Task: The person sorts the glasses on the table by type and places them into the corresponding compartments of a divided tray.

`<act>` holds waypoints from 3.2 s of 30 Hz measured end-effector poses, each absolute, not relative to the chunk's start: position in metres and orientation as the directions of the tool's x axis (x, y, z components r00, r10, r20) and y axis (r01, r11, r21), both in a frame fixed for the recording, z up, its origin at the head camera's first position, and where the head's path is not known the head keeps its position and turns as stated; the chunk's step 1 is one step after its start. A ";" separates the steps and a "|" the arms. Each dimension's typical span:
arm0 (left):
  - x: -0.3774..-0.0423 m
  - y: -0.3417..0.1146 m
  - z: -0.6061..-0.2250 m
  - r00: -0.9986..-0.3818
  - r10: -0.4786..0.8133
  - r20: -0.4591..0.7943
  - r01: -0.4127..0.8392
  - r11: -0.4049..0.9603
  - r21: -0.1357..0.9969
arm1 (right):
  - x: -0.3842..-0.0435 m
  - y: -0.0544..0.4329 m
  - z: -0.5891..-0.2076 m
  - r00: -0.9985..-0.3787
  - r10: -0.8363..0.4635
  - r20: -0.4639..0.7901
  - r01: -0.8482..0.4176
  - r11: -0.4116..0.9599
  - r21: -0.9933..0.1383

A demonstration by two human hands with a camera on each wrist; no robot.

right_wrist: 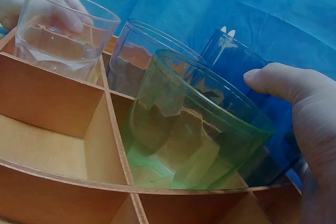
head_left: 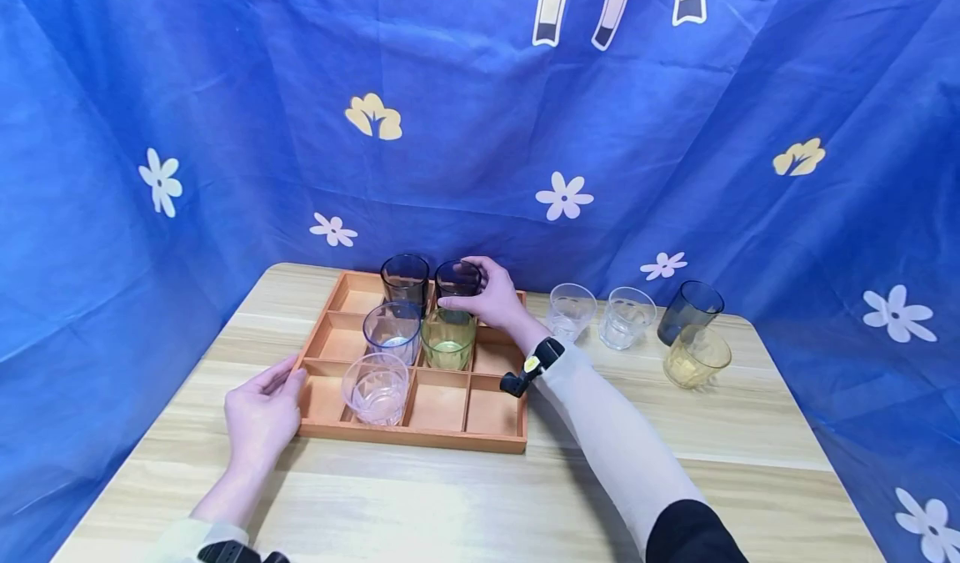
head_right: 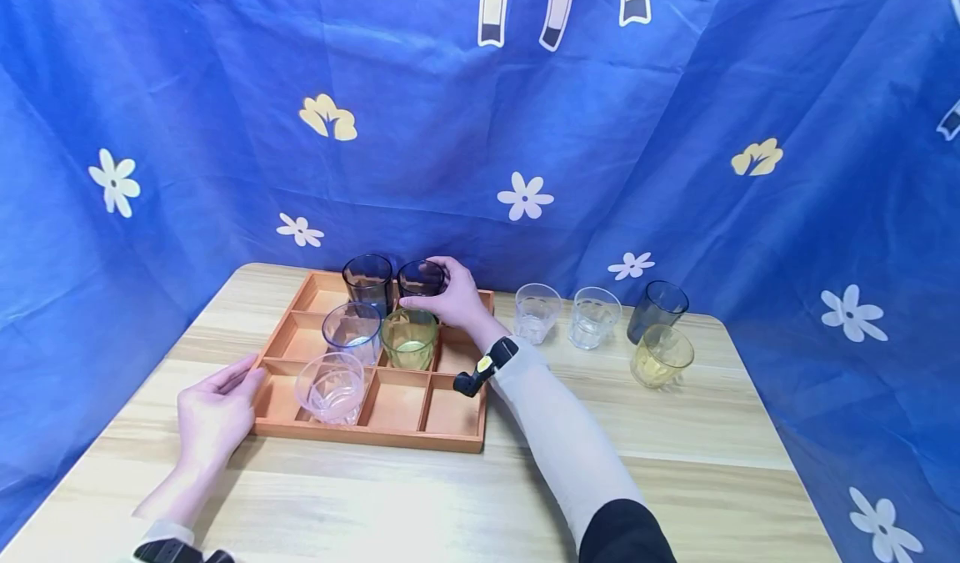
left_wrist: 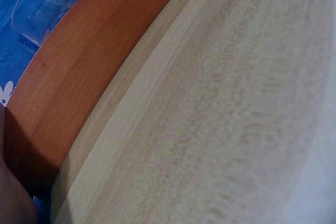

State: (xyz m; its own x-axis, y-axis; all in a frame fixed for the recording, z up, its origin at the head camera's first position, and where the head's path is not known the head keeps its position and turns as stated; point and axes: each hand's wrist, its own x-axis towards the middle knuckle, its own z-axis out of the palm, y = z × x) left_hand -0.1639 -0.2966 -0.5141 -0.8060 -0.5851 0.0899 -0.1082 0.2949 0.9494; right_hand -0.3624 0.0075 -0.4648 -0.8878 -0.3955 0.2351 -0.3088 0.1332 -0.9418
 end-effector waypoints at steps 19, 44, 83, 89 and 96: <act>-0.166 -0.298 -0.517 -0.805 -0.586 0.098 -0.112 0.311 0.944 | -0.348 0.039 -0.455 -0.887 -0.393 0.243 -0.334 0.181 -0.925; -0.167 -0.299 -0.516 -0.797 -0.600 0.074 -0.133 0.293 0.947 | -0.295 0.137 -0.432 -0.879 -0.305 0.367 -0.429 0.167 -0.888; -0.170 -0.301 -0.517 -0.801 -0.595 0.064 -0.182 0.344 0.921 | -0.244 0.286 -0.423 -0.887 -0.027 0.460 -0.437 0.369 -0.820; -0.171 -0.301 -0.516 -0.804 -0.592 0.059 -0.177 0.332 0.926 | -0.244 0.310 -0.430 -0.890 0.057 0.452 -0.388 0.425 -0.818; -0.170 -0.301 -0.516 -0.801 -0.597 0.047 -0.187 0.323 0.928 | -0.230 0.314 -0.420 -0.898 0.114 0.425 -0.313 0.512 -0.800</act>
